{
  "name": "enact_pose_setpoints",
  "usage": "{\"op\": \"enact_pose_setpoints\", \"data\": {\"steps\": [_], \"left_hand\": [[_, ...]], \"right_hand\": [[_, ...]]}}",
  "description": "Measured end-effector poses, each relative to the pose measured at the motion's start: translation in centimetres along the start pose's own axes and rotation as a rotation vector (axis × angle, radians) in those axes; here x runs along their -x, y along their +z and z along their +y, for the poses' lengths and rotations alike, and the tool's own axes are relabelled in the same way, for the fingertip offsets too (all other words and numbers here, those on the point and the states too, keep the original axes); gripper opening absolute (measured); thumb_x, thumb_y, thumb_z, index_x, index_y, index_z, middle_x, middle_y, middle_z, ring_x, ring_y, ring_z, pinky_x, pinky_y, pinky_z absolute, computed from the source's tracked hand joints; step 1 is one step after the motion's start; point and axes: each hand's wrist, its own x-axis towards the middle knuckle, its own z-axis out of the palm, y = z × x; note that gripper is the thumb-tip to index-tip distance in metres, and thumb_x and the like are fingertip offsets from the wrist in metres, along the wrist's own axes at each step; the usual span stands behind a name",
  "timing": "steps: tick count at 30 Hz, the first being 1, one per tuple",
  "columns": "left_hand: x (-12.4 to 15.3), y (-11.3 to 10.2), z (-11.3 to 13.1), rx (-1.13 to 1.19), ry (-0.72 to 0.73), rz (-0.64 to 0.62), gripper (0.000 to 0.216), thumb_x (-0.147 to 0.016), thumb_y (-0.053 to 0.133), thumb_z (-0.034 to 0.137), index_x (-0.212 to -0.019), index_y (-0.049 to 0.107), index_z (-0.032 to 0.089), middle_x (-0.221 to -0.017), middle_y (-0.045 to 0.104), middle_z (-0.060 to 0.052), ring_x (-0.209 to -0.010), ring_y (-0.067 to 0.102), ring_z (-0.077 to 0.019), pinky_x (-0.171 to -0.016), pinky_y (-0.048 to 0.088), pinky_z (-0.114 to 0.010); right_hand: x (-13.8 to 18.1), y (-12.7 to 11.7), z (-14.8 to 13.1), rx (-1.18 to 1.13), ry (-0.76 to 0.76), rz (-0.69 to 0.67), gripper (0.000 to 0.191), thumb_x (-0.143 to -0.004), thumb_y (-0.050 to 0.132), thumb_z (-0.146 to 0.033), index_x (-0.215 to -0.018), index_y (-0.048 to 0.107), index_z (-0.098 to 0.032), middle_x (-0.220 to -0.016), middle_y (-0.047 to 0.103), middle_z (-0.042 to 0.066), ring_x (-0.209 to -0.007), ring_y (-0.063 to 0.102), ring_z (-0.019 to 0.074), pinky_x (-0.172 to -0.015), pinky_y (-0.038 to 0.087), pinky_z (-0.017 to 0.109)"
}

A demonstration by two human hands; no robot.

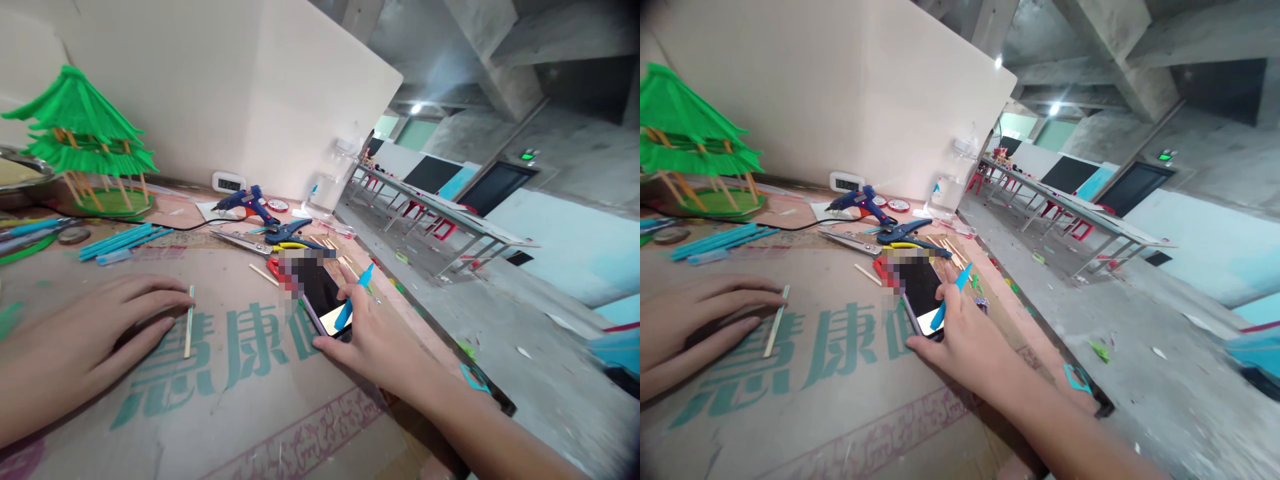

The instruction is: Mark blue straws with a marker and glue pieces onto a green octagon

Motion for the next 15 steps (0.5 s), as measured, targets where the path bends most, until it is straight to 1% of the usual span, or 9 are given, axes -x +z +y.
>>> {"op": "enact_pose_setpoints", "data": {"steps": [2,3,5,7,9,12,15], "left_hand": [[0.16,0.12,-0.39,0.005,0.057,-0.045,0.047,-0.103,0.041,0.062,-0.121,0.077,0.037,-0.133,0.073,0.001,-0.124,0.066,-0.028,-0.111,0.051,-0.046],[0.23,0.16,-0.55,0.003,0.072,-0.057,0.047,-0.103,0.041,0.06,-0.123,0.076,0.036,-0.134,0.072,0.0,-0.125,0.065,-0.0289,-0.111,0.05,-0.047],[0.29,0.18,-0.76,-0.004,0.066,-0.063,0.048,-0.104,0.041,0.059,-0.125,0.075,0.035,-0.136,0.071,-0.002,-0.126,0.064,-0.0301,-0.112,0.049,-0.047],[0.26,0.14,-0.78,-0.009,0.064,-0.069,0.049,-0.104,0.04,0.06,-0.125,0.076,0.033,-0.137,0.071,-0.002,-0.127,0.063,-0.031,-0.113,0.048,-0.048],[0.18,0.06,-0.68,-0.015,0.065,-0.074,0.05,-0.103,0.04,0.061,-0.124,0.076,0.033,-0.136,0.071,-0.003,-0.127,0.063,-0.0315,-0.112,0.049,-0.048],[0.09,-0.07,-0.45,-0.019,0.059,-0.088,0.051,-0.104,0.039,0.061,-0.125,0.075,0.032,-0.136,0.071,-0.003,-0.125,0.063,-0.0314,-0.111,0.049,-0.048],[0.11,-0.14,-0.33,-0.016,0.065,-0.087,0.049,-0.104,0.039,0.06,-0.126,0.074,0.033,-0.136,0.071,-0.002,-0.126,0.063,-0.0306,-0.111,0.048,-0.048]], "right_hand": [[-0.09,-0.05,0.3,-0.01,0.009,-0.004,0.051,-0.087,0.075,-0.048,-0.12,0.047,-0.021,-0.133,0.066,0.024,-0.106,0.073,0.0363,-0.081,0.059,0.046],[-0.16,-0.08,0.44,-0.021,0.011,-0.004,0.053,-0.087,0.073,-0.048,-0.123,0.046,-0.02,-0.13,0.067,0.023,-0.106,0.073,0.0363,-0.08,0.058,0.045],[-0.33,-0.19,0.63,-0.042,0.022,-0.004,0.055,-0.087,0.071,-0.049,-0.127,0.045,-0.02,-0.127,0.068,0.023,-0.111,0.071,0.0381,-0.083,0.057,0.046],[-0.54,-0.34,0.67,-0.033,0.054,-0.017,0.053,-0.087,0.069,-0.05,-0.123,0.046,-0.019,-0.123,0.069,0.024,-0.114,0.069,0.0405,-0.086,0.056,0.049],[-0.75,-0.47,0.55,-0.002,0.097,-0.026,0.048,-0.087,0.066,-0.051,-0.117,0.047,-0.019,-0.12,0.069,0.024,-0.112,0.068,0.0413,-0.086,0.055,0.05],[-0.97,-0.49,0.31,0.021,0.136,-0.025,0.043,-0.086,0.064,-0.049,-0.112,0.046,-0.02,-0.112,0.069,0.021,-0.104,0.068,0.0388,-0.081,0.054,0.047],[-0.97,-0.23,0.33,0.004,0.142,0.007,0.043,-0.084,0.065,-0.046,-0.111,0.044,-0.021,-0.109,0.069,0.019,-0.099,0.068,0.0357,-0.078,0.053,0.044]]}}
